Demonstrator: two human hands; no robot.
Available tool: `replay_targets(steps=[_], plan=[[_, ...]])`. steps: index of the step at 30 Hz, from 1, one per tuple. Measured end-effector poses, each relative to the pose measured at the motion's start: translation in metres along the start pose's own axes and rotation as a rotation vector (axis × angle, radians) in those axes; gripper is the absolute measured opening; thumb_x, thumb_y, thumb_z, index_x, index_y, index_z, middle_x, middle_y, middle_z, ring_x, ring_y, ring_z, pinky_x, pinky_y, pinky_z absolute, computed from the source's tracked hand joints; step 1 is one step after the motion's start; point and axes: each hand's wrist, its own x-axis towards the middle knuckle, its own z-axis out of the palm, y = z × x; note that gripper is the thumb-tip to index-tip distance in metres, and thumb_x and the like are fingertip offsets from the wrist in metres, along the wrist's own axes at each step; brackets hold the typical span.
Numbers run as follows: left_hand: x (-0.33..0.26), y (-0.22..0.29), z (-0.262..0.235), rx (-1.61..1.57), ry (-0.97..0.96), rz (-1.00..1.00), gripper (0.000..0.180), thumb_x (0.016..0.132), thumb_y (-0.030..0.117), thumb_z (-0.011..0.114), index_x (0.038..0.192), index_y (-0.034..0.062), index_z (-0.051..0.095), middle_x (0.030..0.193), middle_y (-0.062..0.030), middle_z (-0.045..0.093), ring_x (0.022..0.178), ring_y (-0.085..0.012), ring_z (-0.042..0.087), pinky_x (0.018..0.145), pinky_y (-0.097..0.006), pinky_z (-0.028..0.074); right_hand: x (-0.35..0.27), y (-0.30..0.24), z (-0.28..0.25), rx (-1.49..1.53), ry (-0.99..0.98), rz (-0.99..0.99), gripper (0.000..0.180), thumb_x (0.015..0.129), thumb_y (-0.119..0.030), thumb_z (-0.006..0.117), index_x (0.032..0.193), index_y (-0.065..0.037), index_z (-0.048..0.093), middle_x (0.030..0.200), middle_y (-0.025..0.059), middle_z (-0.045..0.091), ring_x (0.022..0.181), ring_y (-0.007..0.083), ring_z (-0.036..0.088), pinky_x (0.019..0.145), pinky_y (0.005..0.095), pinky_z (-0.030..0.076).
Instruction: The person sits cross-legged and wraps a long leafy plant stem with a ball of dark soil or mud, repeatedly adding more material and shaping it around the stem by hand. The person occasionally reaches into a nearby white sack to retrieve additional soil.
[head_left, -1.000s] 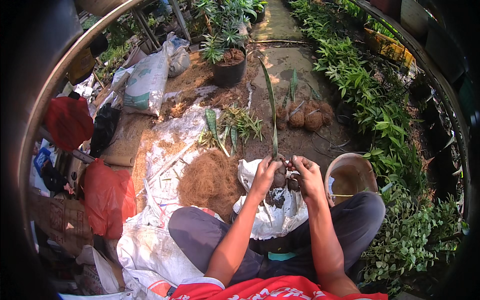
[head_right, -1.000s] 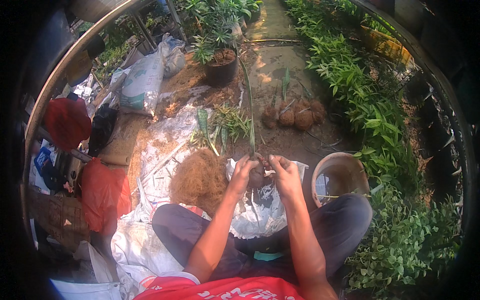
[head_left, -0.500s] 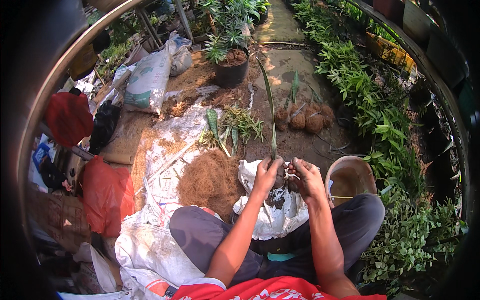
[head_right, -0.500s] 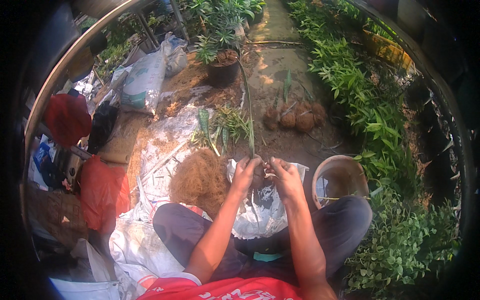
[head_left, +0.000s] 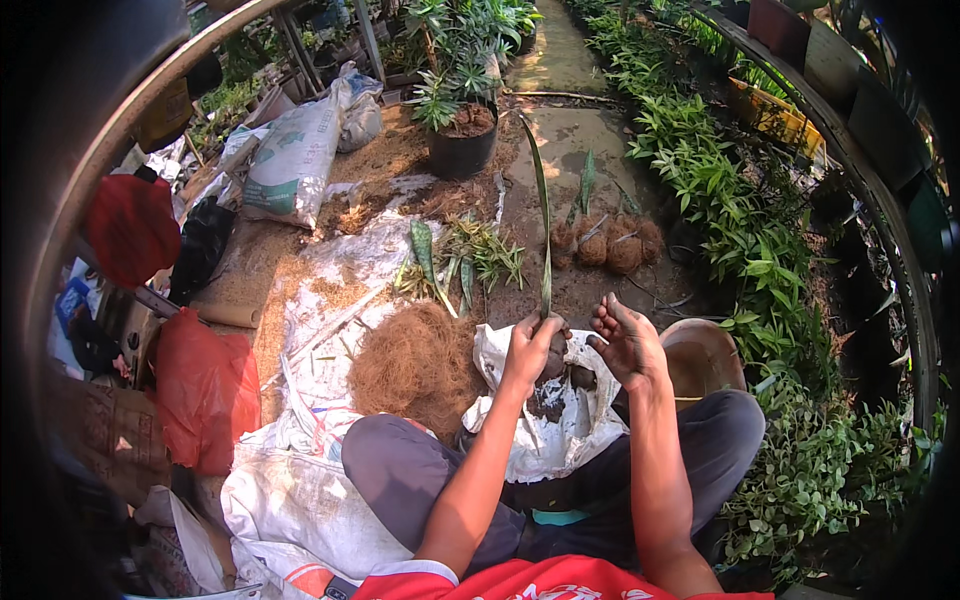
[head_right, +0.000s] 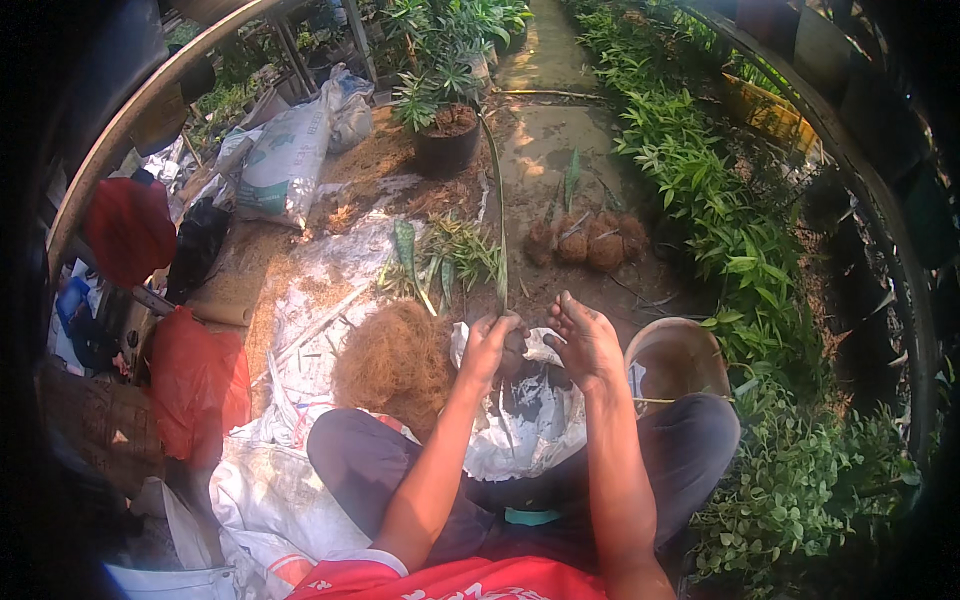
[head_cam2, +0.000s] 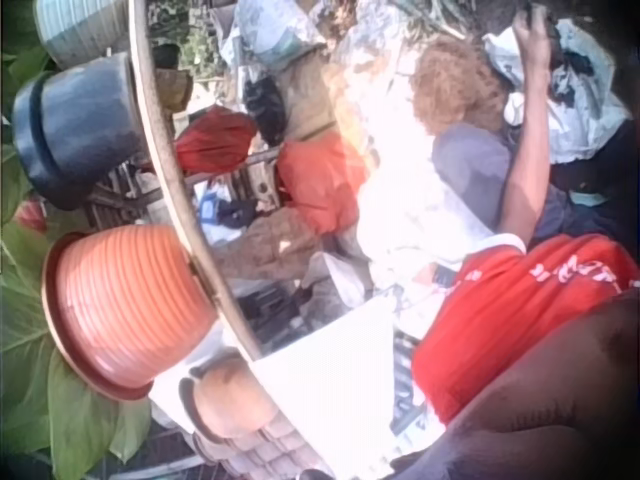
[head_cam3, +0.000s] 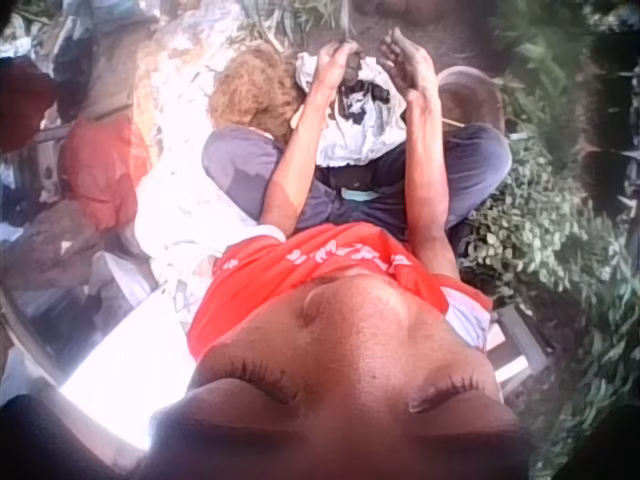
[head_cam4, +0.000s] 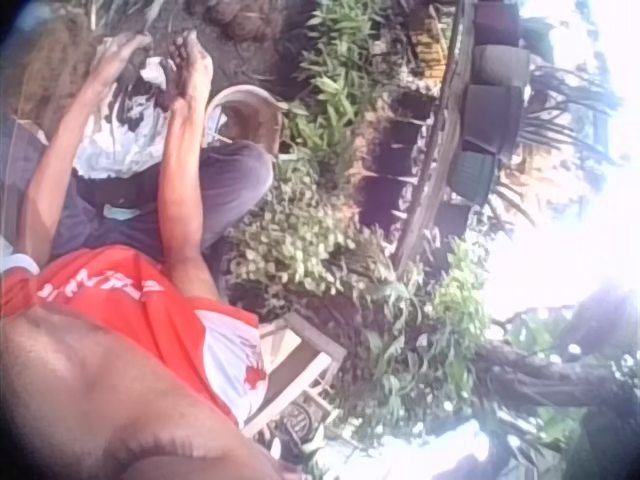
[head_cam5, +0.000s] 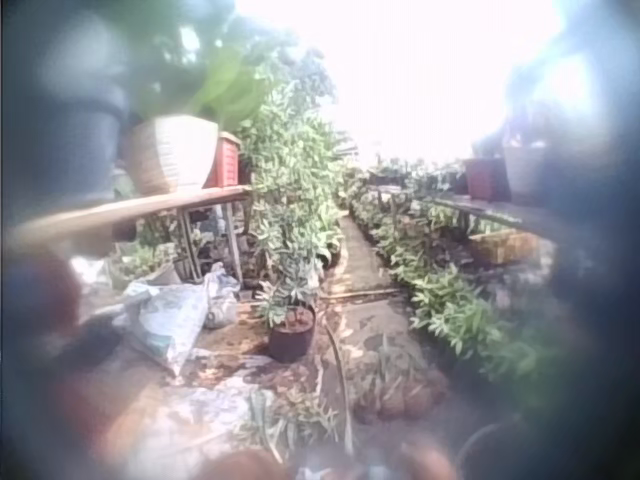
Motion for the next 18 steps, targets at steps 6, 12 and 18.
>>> replay_targets(steps=[6, 12, 18], plan=[[-0.002, 0.01, -0.006, -0.024, 0.031, -0.004, 0.02, 0.09, 0.022, 0.059, 0.091, 0.0025, 0.065, 0.082, -0.0036, 0.066, 0.08, -0.0111, 0.059, 0.077, -0.027, 0.045, 0.028, -0.019, 0.016, 0.03, -0.015, -0.004, 0.016, 0.091, -0.029, 0.069, 0.097, -0.015, 0.065, 0.088, -0.0048, 0.063, 0.084, 0.0106, 0.058, 0.08, 0.0325, 0.043], [-0.001, 0.013, -0.016, -0.118, 0.104, -0.057, 0.019, 0.091, 0.023, 0.059, 0.092, 0.0044, 0.063, 0.082, -0.0055, 0.066, 0.074, -0.0122, 0.061, 0.07, -0.026, 0.049, 0.047, -0.042, 0.025, -0.009, -0.022, -0.064, 0.016, 0.092, -0.031, 0.067, 0.095, -0.016, 0.064, 0.086, -0.0064, 0.064, 0.079, 0.0084, 0.059, 0.071, 0.0289, 0.045], [-0.001, 0.017, -0.019, -0.299, 0.079, -0.082, 0.021, 0.091, 0.026, 0.059, 0.091, 0.005, 0.062, 0.082, -0.0069, 0.065, 0.064, -0.0147, 0.061, 0.06, -0.028, 0.052, 0.117, -0.048, -0.016, -0.44, 0.242, -0.486, 0.032, 0.087, -0.022, 0.071, 0.115, -0.01, 0.059, 0.102, 0.0028, 0.065, 0.088, 0.0119, 0.062, 0.067, 0.0275, 0.049]])
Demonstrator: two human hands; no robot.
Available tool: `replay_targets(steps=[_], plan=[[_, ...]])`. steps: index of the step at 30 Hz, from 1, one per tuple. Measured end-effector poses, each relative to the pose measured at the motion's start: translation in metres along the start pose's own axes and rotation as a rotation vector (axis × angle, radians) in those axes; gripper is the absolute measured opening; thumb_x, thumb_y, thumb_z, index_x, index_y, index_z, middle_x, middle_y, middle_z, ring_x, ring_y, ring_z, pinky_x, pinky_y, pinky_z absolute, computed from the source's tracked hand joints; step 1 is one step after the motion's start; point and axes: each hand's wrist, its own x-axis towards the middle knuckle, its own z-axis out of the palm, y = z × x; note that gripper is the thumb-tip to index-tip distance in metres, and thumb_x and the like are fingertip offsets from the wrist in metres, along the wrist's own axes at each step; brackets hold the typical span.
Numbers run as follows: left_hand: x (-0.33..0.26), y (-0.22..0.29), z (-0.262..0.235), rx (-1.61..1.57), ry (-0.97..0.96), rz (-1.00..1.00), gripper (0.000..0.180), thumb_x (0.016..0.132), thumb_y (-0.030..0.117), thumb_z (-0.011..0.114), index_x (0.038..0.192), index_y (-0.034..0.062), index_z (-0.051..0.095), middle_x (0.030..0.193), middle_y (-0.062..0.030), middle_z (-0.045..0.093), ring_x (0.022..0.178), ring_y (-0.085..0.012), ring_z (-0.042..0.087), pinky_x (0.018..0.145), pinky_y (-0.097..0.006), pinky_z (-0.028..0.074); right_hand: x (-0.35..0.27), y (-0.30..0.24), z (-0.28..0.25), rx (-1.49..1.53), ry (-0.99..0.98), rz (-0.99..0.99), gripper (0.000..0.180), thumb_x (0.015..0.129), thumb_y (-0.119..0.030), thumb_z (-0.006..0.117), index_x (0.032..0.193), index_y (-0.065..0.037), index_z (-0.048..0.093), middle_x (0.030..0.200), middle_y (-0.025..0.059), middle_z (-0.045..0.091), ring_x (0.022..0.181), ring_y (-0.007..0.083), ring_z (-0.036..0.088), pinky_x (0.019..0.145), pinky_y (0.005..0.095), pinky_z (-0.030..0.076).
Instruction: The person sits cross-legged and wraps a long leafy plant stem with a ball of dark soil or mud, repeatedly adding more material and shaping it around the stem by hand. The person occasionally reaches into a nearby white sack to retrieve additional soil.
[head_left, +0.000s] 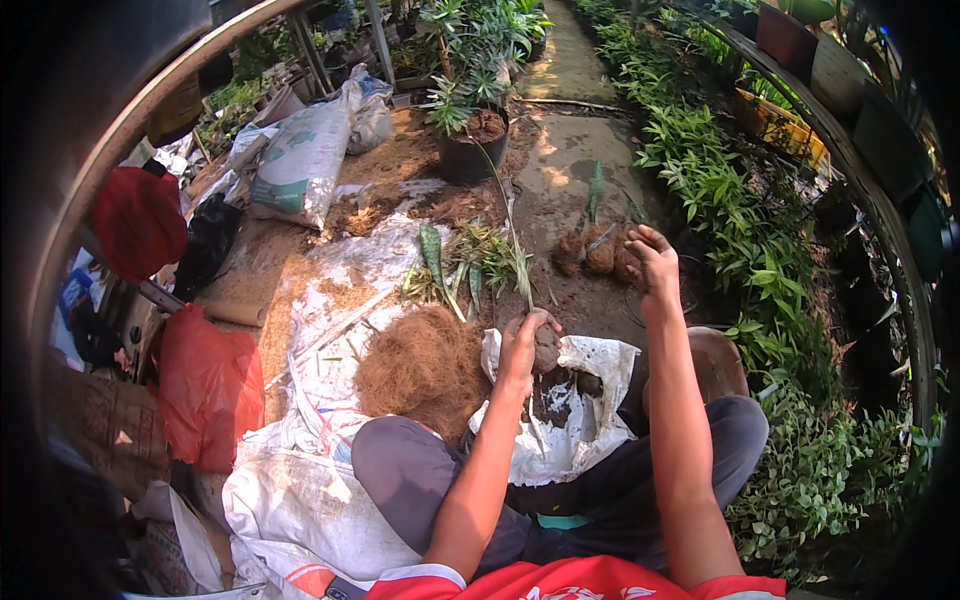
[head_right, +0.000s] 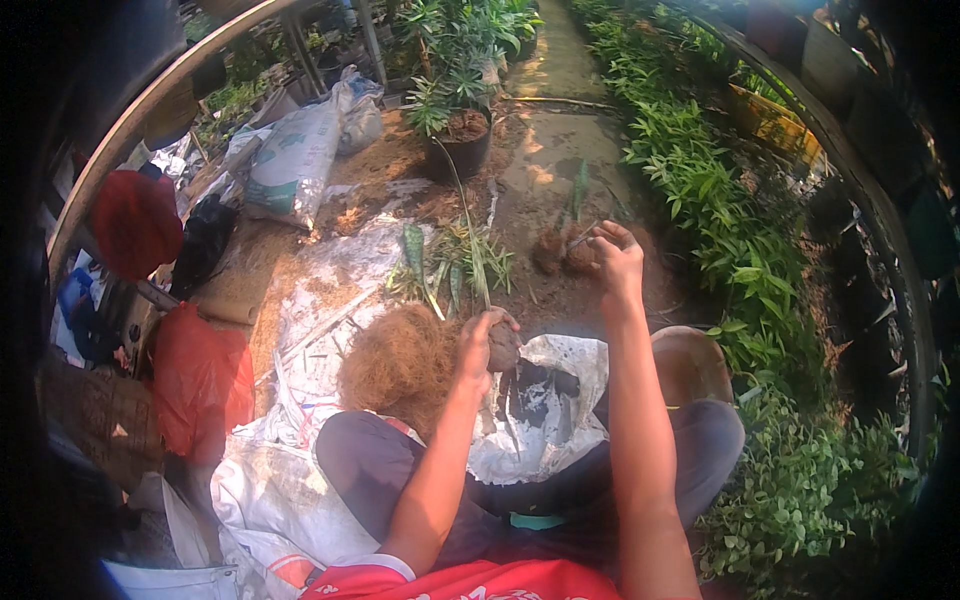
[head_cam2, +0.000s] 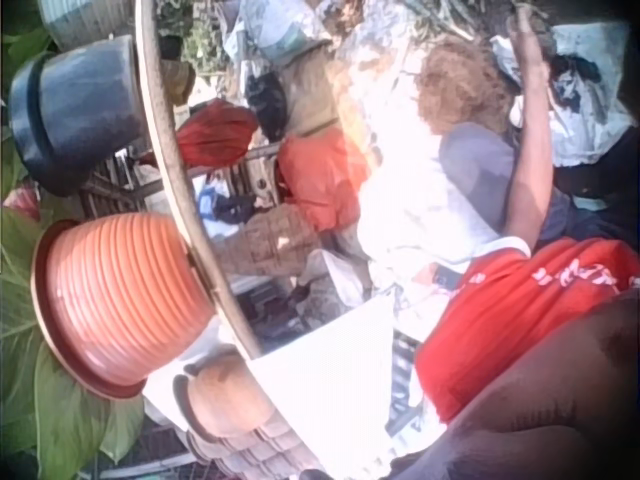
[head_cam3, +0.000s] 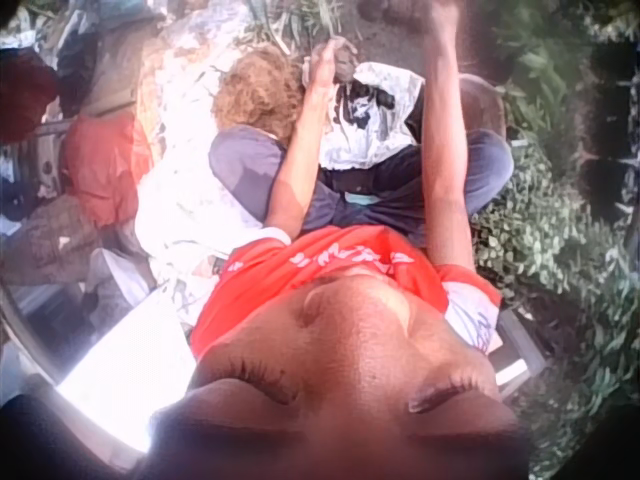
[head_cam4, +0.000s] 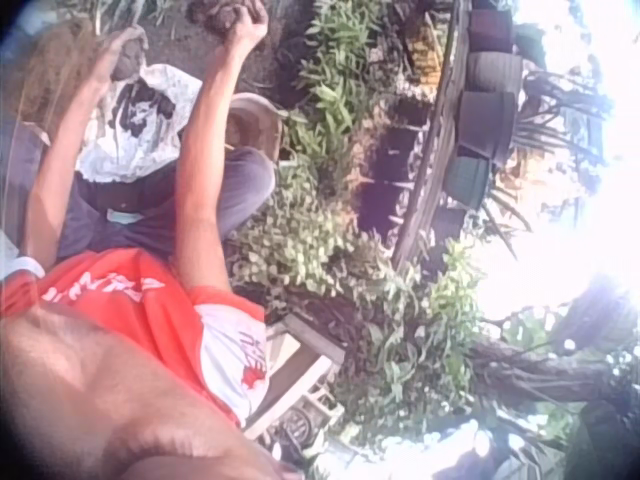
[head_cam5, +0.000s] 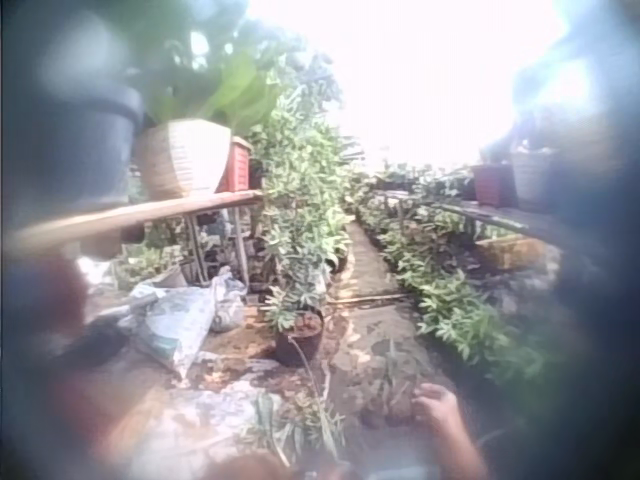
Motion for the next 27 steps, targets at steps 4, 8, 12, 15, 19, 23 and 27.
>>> replay_targets(steps=[4, 8, 12, 15, 19, 23, 27], plan=[[0.001, 0.004, 0.002, -0.07, -0.01, -0.047, 0.024, 0.091, 0.028, 0.061, 0.094, 0.0045, 0.061, 0.082, -0.0076, 0.063, 0.064, -0.0161, 0.062, 0.06, -0.03, 0.053, 0.013, 0.036, -0.001, -0.25, 0.138, -0.049, 0.051, 0.084, -0.021, 0.073, 0.129, -0.006, 0.052, 0.117, 0.0122, 0.061, 0.099, 0.018, 0.06, 0.083, 0.0352, 0.048], [0.001, 0.003, 0.007, -0.033, -0.031, -0.07, 0.027, 0.091, 0.028, 0.064, 0.1, 0.0027, 0.06, 0.086, -0.0069, 0.064, 0.07, -0.015, 0.062, 0.062, -0.029, 0.053, -0.047, 0.037, 0.004, -0.218, 0.049, 0.036, 0.046, 0.091, -0.033, 0.065, 0.127, -0.006, 0.055, 0.119, 0.0097, 0.061, 0.108, 0.0164, 0.054, 0.089, 0.032, 0.042], [-0.002, -0.006, 0.014, 0.051, -0.028, -0.071, 0.027, 0.093, 0.025, 0.063, 0.105, 0.0018, 0.06, 0.095, -0.0046, 0.064, 0.084, -0.0114, 0.06, 0.07, -0.026, 0.05, -0.116, 0.038, 0.036, -0.004, -0.289, 0.083, 0.039, 0.102, -0.033, 0.05, 0.122, -0.002, 0.058, 0.117, 0.0076, 0.063, 0.109, 0.0146, 0.056, 0.091, 0.03, 0.045], [-0.004, -0.016, 0.022, 0.158, 0.018, 0.063, 0.033, 0.099, 0.033, 0.055, 0.11, 0.0031, 0.062, 0.1, -0.0027, 0.063, 0.093, -0.0095, 0.057, 0.081, -0.023, 0.046, -0.14, 0.043, 0.054, 0.012, -0.269, 0.01, 0.041, 0.104, -0.031, 0.045, 0.129, -0.001, 0.054, 0.122, 0.0085, 0.06, 0.109, 0.0141, 0.055, 0.094, 0.0282, 0.043], [-0.009, -0.024, 0.029, 0.417, -0.016, 0.273, 0.064, 0.104, 0.051, 0.025, 0.131, -0.0014, 0.05, 0.127, -0.0148, 0.052, 0.118, -0.0253, 0.05, 0.102, -0.035, 0.037, -0.146, 0.049, 0.052, 0.305, -0.228, 0.155, 0.041, 0.104, -0.032, 0.044, 0.129, 0.0, 0.053, 0.12, 0.0086, 0.06, 0.106, 0.0148, 0.058, 0.094, 0.028, 0.045], [-0.017, -0.027, 0.033, 0.846, -0.097, 0.659, 0.057, 0.104, 0.038, 0.029, 0.142, -0.0045, 0.035, 0.147, -0.0235, 0.033, 0.138, -0.0389, 0.029, 0.114, -0.043, 0.024, -0.148, 0.052, 0.03, 0.49, -0.212, 0.459, 0.038, 0.101, -0.036, 0.049, 0.12, -0.005, 0.058, 0.109, 0.0071, 0.065, 0.097, 0.0158, 0.062, 0.085, 0.0302, 0.051], [-0.019, -0.032, 0.038, 1.057, -0.164, 0.812, 0.052, 0.1, 0.022, 0.036, 0.144, -0.0051, 0.032, 0.149, -0.0244, 0.033, 0.143, -0.0407, 0.025, 0.116, -0.046, 0.022, -0.15, 0.06, 0.021, 0.533, -0.139, 0.552, 0.04, 0.099, -0.037, 0.053, 0.121, -0.005, 0.059, 0.106, 0.0098, 0.066, 0.092, 0.0183, 0.064, 0.081, 0.0306, 0.053]])
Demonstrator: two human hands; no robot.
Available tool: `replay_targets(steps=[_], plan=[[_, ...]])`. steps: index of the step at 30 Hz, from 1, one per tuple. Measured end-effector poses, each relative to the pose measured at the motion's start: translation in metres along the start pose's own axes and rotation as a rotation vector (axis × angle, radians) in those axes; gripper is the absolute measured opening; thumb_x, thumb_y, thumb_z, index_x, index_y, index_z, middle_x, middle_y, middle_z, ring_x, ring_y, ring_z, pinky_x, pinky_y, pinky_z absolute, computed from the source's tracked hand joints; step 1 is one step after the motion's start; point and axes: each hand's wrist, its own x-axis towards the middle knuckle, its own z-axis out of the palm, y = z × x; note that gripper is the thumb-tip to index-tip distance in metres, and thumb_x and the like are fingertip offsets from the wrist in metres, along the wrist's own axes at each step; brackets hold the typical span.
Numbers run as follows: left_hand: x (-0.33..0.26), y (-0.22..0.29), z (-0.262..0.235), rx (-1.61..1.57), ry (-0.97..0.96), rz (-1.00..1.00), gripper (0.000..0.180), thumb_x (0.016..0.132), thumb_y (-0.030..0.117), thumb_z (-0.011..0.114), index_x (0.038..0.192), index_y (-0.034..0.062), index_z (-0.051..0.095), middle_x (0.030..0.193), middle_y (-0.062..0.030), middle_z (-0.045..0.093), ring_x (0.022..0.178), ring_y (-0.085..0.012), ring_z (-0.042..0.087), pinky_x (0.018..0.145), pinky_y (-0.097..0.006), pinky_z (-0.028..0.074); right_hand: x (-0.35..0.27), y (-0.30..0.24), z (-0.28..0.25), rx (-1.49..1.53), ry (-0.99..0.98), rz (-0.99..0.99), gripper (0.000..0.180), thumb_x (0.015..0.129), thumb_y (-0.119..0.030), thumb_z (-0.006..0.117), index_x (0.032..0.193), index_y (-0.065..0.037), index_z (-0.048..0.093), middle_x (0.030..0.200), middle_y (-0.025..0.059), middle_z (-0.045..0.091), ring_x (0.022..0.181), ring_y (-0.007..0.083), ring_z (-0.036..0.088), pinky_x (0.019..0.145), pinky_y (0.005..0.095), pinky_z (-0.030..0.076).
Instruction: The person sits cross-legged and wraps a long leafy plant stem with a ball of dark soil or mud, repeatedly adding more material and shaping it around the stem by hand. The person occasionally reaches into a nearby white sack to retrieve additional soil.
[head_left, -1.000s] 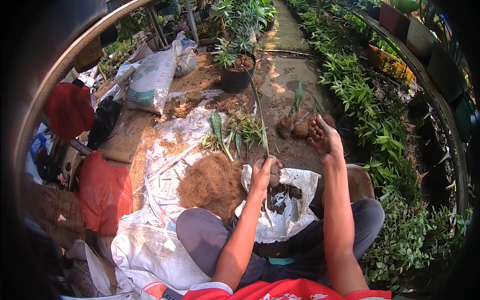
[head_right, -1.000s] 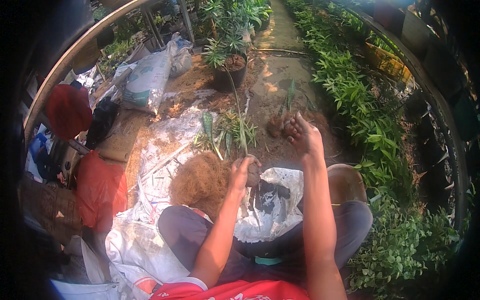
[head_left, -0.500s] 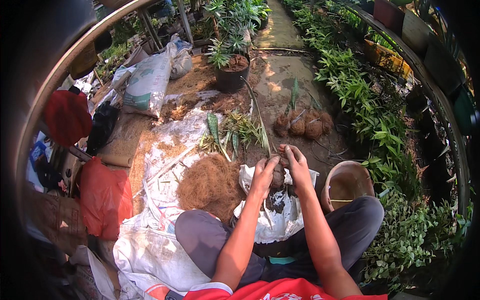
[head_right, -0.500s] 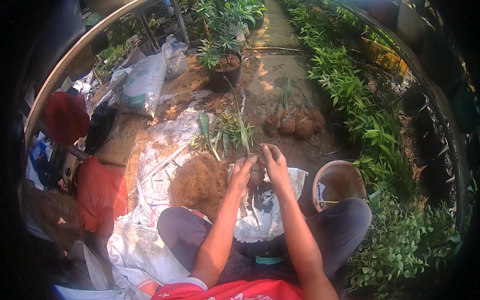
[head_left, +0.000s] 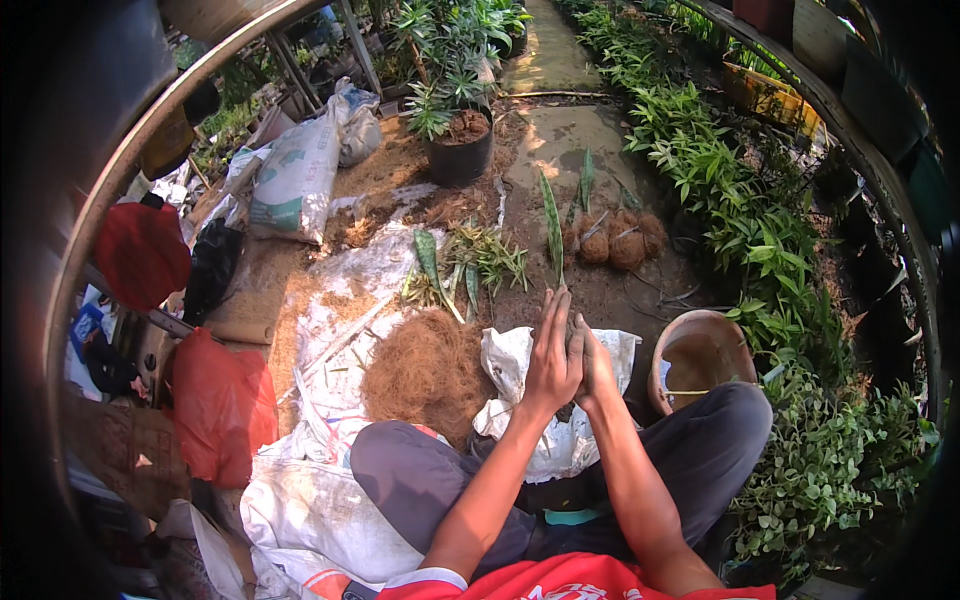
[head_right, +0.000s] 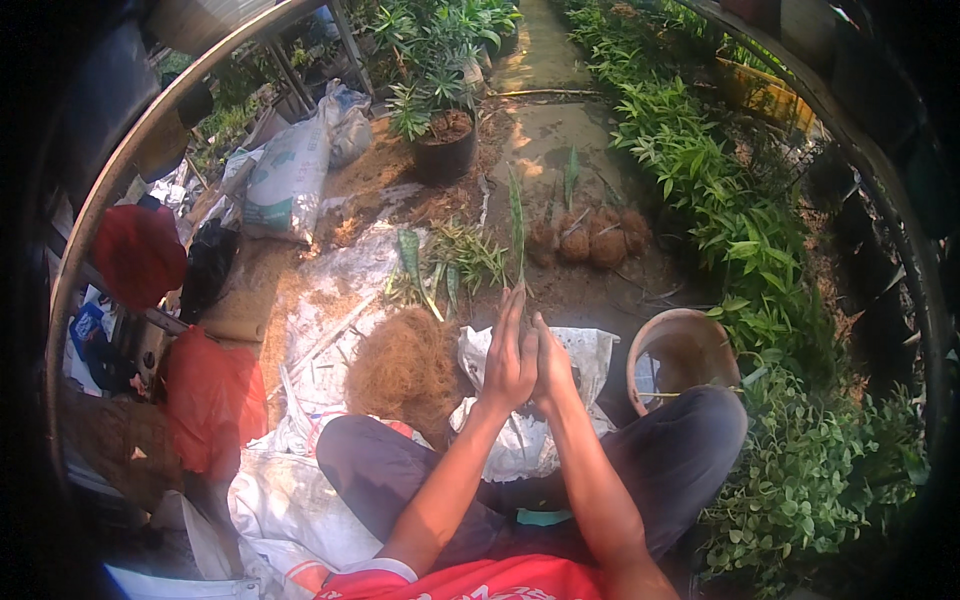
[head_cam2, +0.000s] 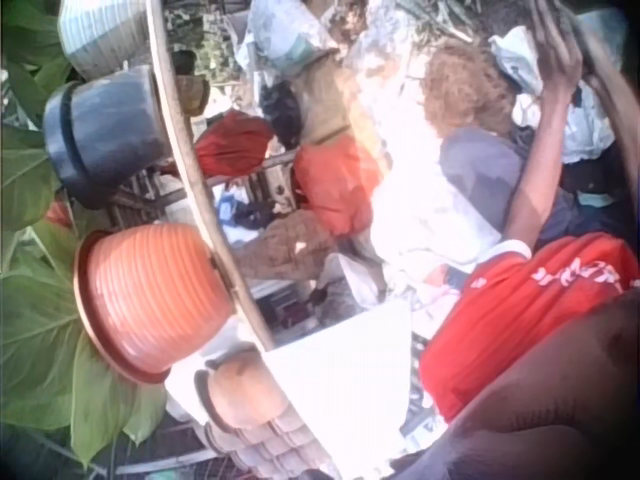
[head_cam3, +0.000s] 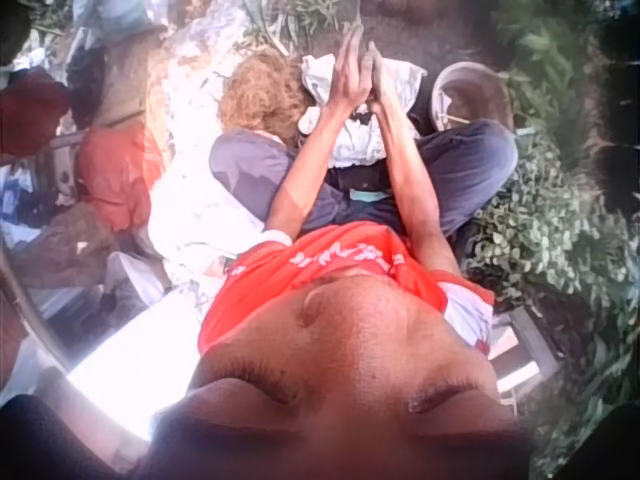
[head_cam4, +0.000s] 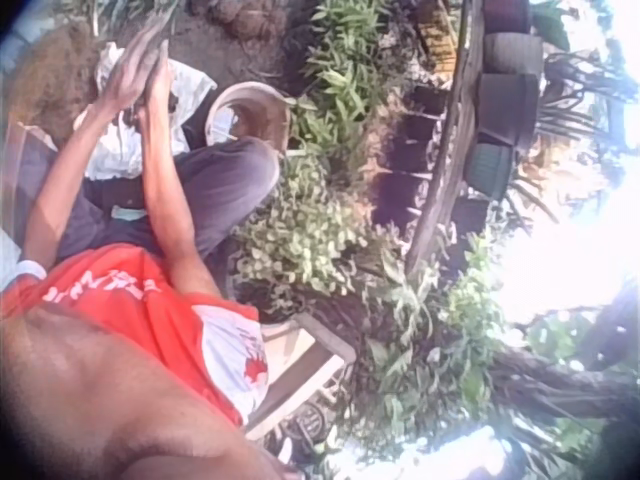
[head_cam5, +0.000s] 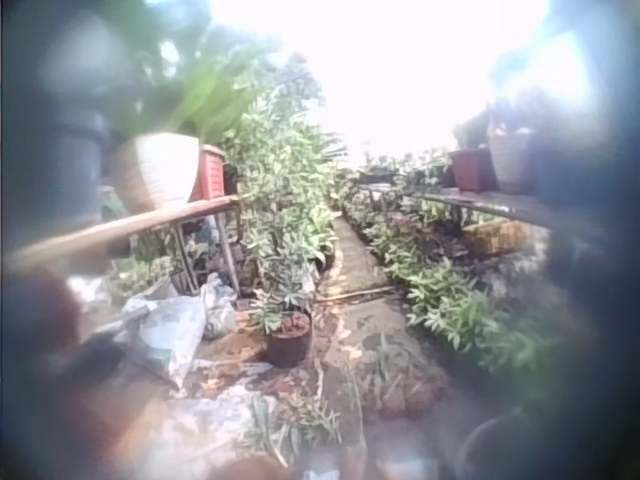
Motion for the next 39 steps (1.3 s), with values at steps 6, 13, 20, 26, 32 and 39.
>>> replay_targets(steps=[6, 13, 20, 26, 32, 39], plan=[[-0.011, -0.004, 0.009, 0.061, -0.025, 0.005, 0.053, 0.096, 0.015, 0.037, 0.146, -0.0028, 0.032, 0.151, -0.0225, 0.033, 0.143, -0.0409, 0.023, 0.117, -0.048, 0.02, -0.003, -0.002, -0.014, -0.188, -0.059, -0.024, 0.036, 0.099, -0.03, 0.053, 0.121, -0.001, 0.058, 0.108, 0.0106, 0.065, 0.094, 0.0171, 0.064, 0.081, 0.0306, 0.053], [-0.006, 0.001, 0.011, -0.411, 0.078, -0.377, 0.066, 0.102, 0.039, 0.034, 0.152, 0.0009, 0.015, 0.157, -0.0183, 0.02, 0.145, -0.0309, 0.022, 0.117, -0.045, 0.015, -0.003, -0.004, -0.005, -0.249, -0.164, -0.257, 0.041, 0.103, -0.027, 0.044, 0.128, 0.004, 0.053, 0.129, 0.0146, 0.057, 0.116, 0.0208, 0.055, 0.098, 0.0303, 0.044], [-0.002, 0.003, 0.004, -0.944, 0.171, -0.588, 0.032, 0.092, 0.023, 0.066, 0.113, -0.0009, 0.062, 0.107, -0.0108, 0.067, 0.093, -0.0146, 0.063, 0.084, -0.028, 0.051, -0.015, 0.009, 0.011, -1.024, 0.042, -0.87, 0.065, 0.104, -0.045, 0.011, 0.152, 0.0, 0.015, 0.158, 0.0207, 0.012, 0.146, 0.0397, 0.006, 0.118, 0.0457, 0.007], [-0.007, 0.0, 0.01, -0.754, 0.176, -0.544, 0.022, 0.093, 0.022, 0.063, 0.099, 0.0007, 0.061, 0.089, -0.0048, 0.065, 0.082, -0.0116, 0.061, 0.073, -0.026, 0.049, -0.011, 0.014, 0.008, -0.898, 0.11, -0.895, 0.068, 0.104, -0.051, 0.02, 0.154, -0.006, 0.017, 0.156, 0.0164, 0.022, 0.118, 0.0265, 0.051, 0.105, 0.0355, 0.036], [-0.008, 0.005, 0.011, -0.82, 0.154, -0.601, 0.03, 0.1, 0.031, 0.052, 0.097, 0.0024, 0.061, 0.091, -0.0054, 0.062, 0.085, -0.0115, 0.055, 0.08, -0.027, 0.044, -0.015, 0.0, 0.013, -0.53, 0.019, -0.539, 0.071, 0.1, -0.061, 0.02, 0.155, -0.016, 0.019, 0.153, 0.0128, 0.031, 0.117, 0.0229, 0.049, 0.104, 0.0379, 0.035], [-0.01, 0.003, 0.011, -0.697, 0.043, -0.62, 0.035, 0.102, 0.036, 0.048, 0.1, 0.0035, 0.06, 0.095, -0.0046, 0.061, 0.089, -0.0122, 0.054, 0.082, -0.027, 0.043, -0.027, -0.014, 0.023, -0.557, 0.063, -0.477, 0.072, 0.099, -0.063, 0.018, 0.153, -0.016, 0.028, 0.148, 0.0108, 0.04, 0.114, 0.0216, 0.047, 0.103, 0.0383, 0.034]])
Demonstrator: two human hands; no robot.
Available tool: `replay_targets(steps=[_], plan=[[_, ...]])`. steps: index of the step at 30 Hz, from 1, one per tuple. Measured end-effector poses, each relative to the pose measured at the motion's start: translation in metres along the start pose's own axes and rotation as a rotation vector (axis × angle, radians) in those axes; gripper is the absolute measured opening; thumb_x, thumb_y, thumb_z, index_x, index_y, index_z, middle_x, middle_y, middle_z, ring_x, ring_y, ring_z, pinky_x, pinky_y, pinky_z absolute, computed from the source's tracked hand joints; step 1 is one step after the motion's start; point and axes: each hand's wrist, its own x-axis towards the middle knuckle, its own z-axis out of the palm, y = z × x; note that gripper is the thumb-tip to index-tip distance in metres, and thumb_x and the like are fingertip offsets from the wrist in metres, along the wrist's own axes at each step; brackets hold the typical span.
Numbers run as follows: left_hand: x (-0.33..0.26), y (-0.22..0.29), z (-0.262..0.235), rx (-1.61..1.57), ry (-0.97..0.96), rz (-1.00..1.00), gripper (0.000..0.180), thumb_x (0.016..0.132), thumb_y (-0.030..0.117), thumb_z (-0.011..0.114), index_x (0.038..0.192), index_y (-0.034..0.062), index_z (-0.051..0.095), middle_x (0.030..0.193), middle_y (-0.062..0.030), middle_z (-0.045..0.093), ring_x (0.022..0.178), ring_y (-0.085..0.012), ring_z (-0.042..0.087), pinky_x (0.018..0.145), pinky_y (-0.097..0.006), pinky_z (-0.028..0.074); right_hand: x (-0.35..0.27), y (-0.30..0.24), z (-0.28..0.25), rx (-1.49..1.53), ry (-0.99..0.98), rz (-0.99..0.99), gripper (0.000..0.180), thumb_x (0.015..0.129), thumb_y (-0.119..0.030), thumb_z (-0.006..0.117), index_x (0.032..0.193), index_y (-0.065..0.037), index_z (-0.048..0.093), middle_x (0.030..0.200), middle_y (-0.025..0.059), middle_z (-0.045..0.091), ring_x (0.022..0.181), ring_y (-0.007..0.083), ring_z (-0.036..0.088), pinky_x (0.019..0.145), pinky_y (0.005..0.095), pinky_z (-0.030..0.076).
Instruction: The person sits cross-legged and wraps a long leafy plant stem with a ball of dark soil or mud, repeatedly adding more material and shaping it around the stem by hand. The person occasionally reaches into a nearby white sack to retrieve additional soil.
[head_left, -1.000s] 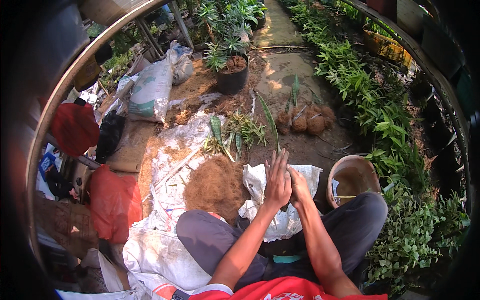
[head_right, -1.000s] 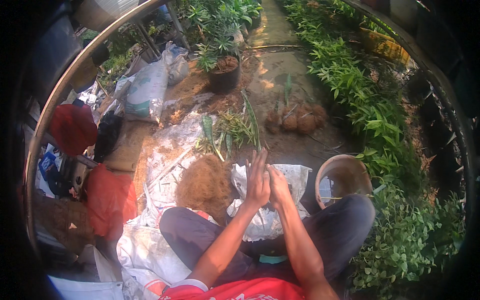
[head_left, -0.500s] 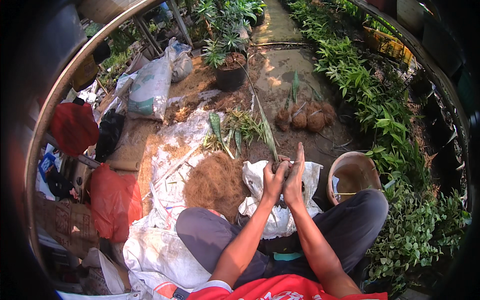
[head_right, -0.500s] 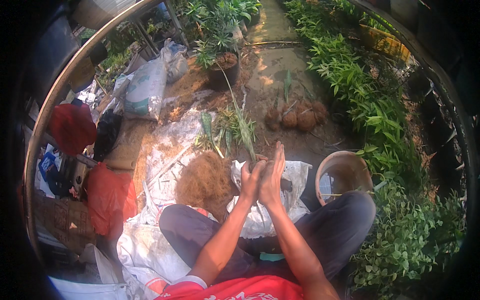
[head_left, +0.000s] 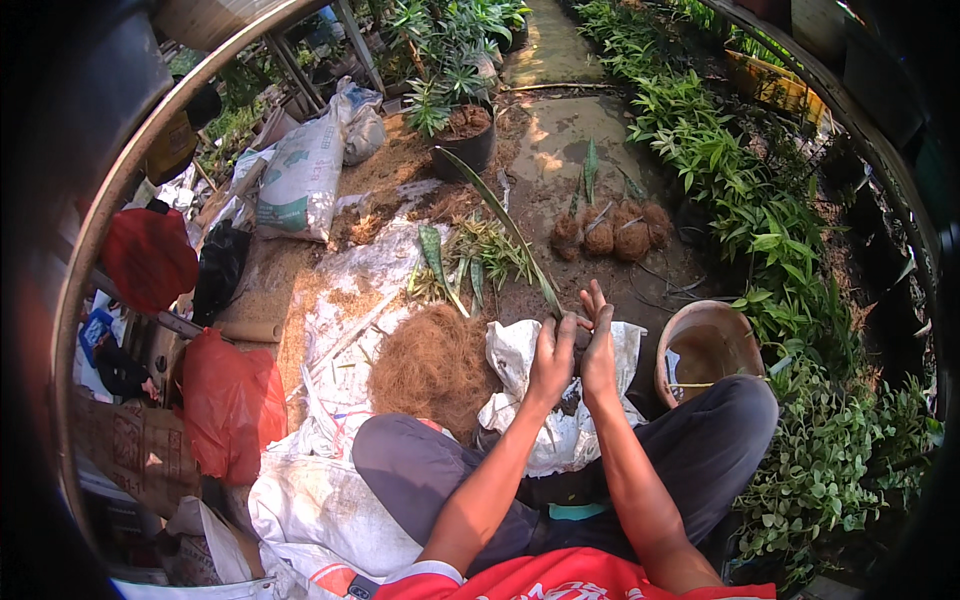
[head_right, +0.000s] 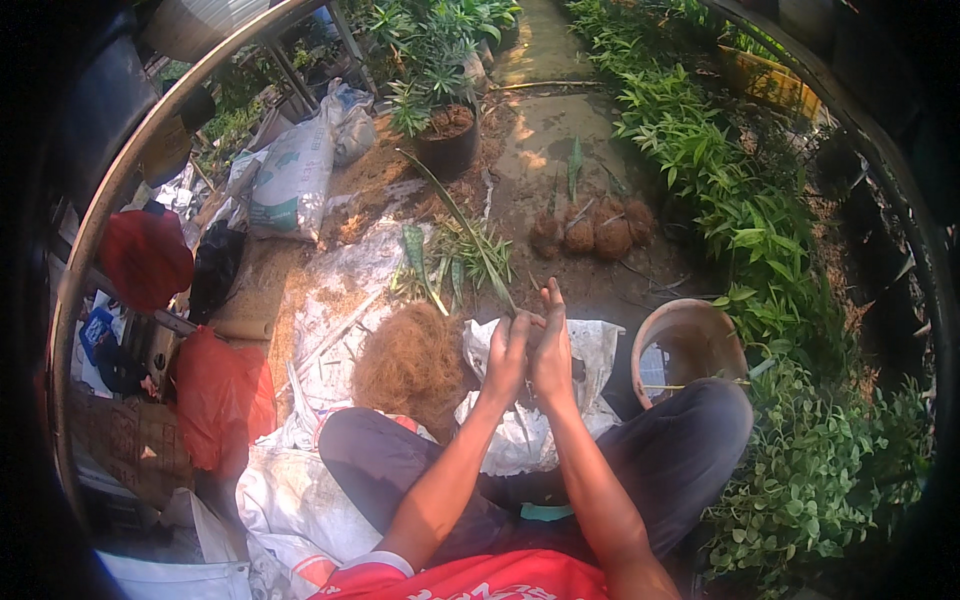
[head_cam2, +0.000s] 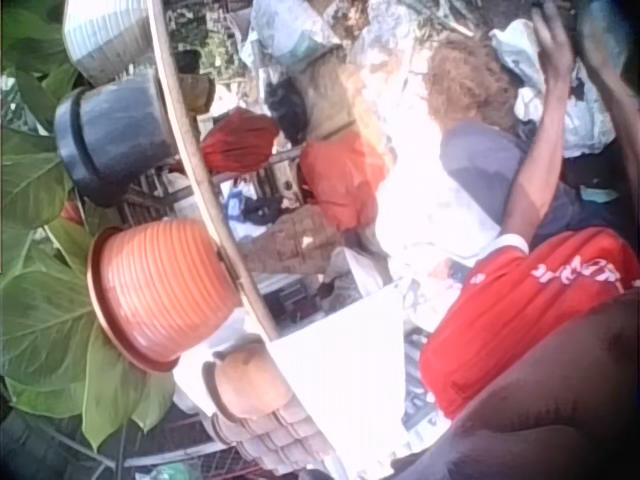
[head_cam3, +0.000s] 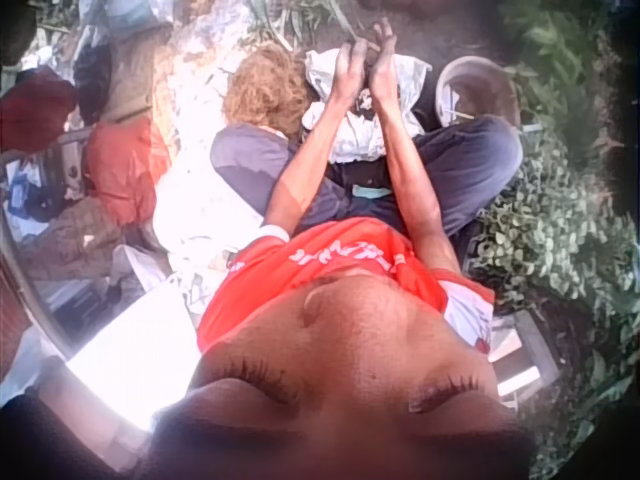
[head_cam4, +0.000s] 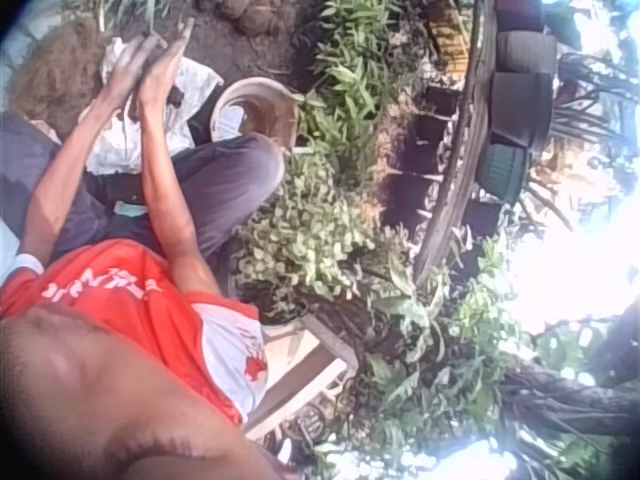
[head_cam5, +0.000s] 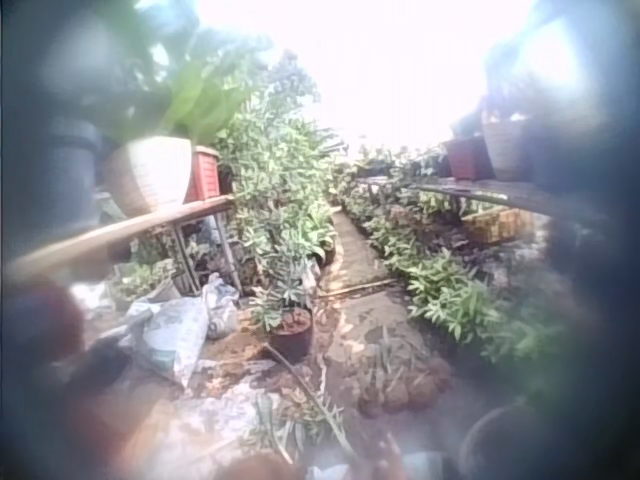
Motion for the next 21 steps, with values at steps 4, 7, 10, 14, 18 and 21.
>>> replay_targets(steps=[4, 7, 10, 14, 18, 21], plan=[[-0.002, 0.001, 0.004, -0.162, 0.022, -0.024, 0.032, 0.1, 0.034, 0.053, 0.104, 0.003, 0.059, 0.096, -0.005, 0.063, 0.087, -0.0107, 0.057, 0.078, -0.026, 0.046, 0.002, 0.001, 0.0, 0.023, -0.002, -0.019, 0.073, 0.1, -0.062, 0.017, 0.152, -0.013, 0.029, 0.148, 0.0119, 0.04, 0.113, 0.0212, 0.048, 0.102, 0.0372, 0.035], [-0.001, 0.002, 0.004, -0.182, 0.007, 0.025, 0.03, 0.098, 0.032, 0.057, 0.104, 0.0027, 0.059, 0.097, -0.0058, 0.064, 0.087, -0.0099, 0.059, 0.077, -0.025, 0.047, 0.002, 0.005, 0.0, 0.026, -0.02, -0.074, 0.073, 0.1, -0.061, 0.018, 0.152, -0.011, 0.028, 0.148, 0.0134, 0.039, 0.118, 0.0207, 0.047, 0.104, 0.035, 0.033], [0.0, 0.003, 0.002, -0.175, -0.007, -0.007, 0.027, 0.098, 0.028, 0.058, 0.103, 0.0023, 0.059, 0.097, -0.0058, 0.064, 0.088, -0.0093, 0.059, 0.078, -0.024, 0.047, 0.002, 0.007, 0.0, -0.058, -0.021, -0.15, 0.072, 0.101, -0.06, 0.019, 0.152, -0.01, 0.028, 0.149, 0.0141, 0.038, 0.124, 0.0205, 0.045, 0.106, 0.0333, 0.032], [0.003, 0.008, -0.001, -0.346, 0.001, -0.074, 0.032, 0.1, 0.034, 0.052, 0.103, 0.0019, 0.058, 0.097, -0.007, 0.064, 0.085, -0.0131, 0.061, 0.08, -0.028, 0.049, 0.002, 0.007, -0.002, 0.212, -0.07, -0.055, 0.065, 0.103, -0.053, 0.025, 0.151, -0.009, 0.029, 0.149, 0.0141, 0.038, 0.129, 0.0212, 0.044, 0.106, 0.0336, 0.036], [0.015, 0.019, -0.008, -0.607, -0.015, -0.111, 0.054, 0.103, 0.049, 0.033, 0.114, 0.0005, 0.055, 0.106, -0.0125, 0.064, 0.096, -0.0207, 0.061, 0.091, -0.034, 0.048, 0.007, 0.009, -0.001, 0.379, -0.143, 0.059, 0.058, 0.104, -0.042, 0.036, 0.149, -0.006, 0.031, 0.148, 0.0136, 0.038, 0.132, 0.022, 0.042, 0.107, 0.0352, 0.037], [0.017, 0.022, -0.009, -0.186, -0.096, 0.13, 0.074, 0.101, 0.059, 0.014, 0.129, 0.0009, 0.05, 0.129, -0.0148, 0.059, 0.115, -0.0205, 0.055, 0.105, -0.034, 0.039, 0.005, 0.012, 0.002, 0.505, -0.192, 0.203, 0.051, 0.103, -0.034, 0.042, 0.143, -0.002, 0.038, 0.145, 0.0136, 0.042, 0.131, 0.0227, 0.045, 0.109, 0.0355, 0.036]])
